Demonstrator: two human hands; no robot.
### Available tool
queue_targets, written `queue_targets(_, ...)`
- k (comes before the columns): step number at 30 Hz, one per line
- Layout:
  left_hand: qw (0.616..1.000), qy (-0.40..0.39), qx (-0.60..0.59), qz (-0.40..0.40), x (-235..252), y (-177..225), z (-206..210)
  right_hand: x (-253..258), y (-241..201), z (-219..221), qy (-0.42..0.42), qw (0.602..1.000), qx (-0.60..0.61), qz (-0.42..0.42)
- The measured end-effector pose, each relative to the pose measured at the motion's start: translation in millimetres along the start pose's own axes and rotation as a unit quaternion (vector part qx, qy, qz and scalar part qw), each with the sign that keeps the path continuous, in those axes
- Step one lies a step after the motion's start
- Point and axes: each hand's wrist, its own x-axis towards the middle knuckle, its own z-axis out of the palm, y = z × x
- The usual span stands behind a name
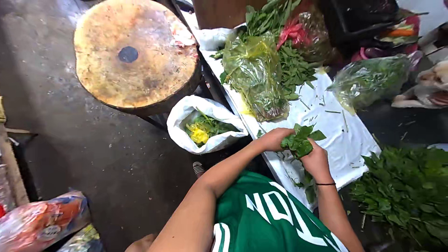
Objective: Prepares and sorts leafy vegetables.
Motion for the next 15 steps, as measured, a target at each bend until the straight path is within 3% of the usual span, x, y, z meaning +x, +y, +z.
queue_targets(3, 0.997, 0.077, -0.001, -0.023, -49, -6, -62, 36, -82, 2, -0.049, 0.996, -0.04, -0.07)
queue_targets(7, 0.979, 0.161, -0.079, -0.095, -148, -59, -121, 87, -205, 44, -0.232, 0.961, -0.089, -0.123)
queue_targets(11, 0.917, 0.21, -0.211, -0.265, -246, -137, -131, 127, -281, 156, -0.406, 0.888, -0.138, -0.168)
queue_targets(13, 0.877, 0.203, -0.113, -0.421, -278, -166, -117, 132, -287, 229, -0.467, 0.858, -0.128, -0.17)
queue_targets(15, 0.838, 0.186, -0.028, -0.512, -285, -170, -113, 135, -275, 295, -0.488, 0.853, -0.109, -0.15)
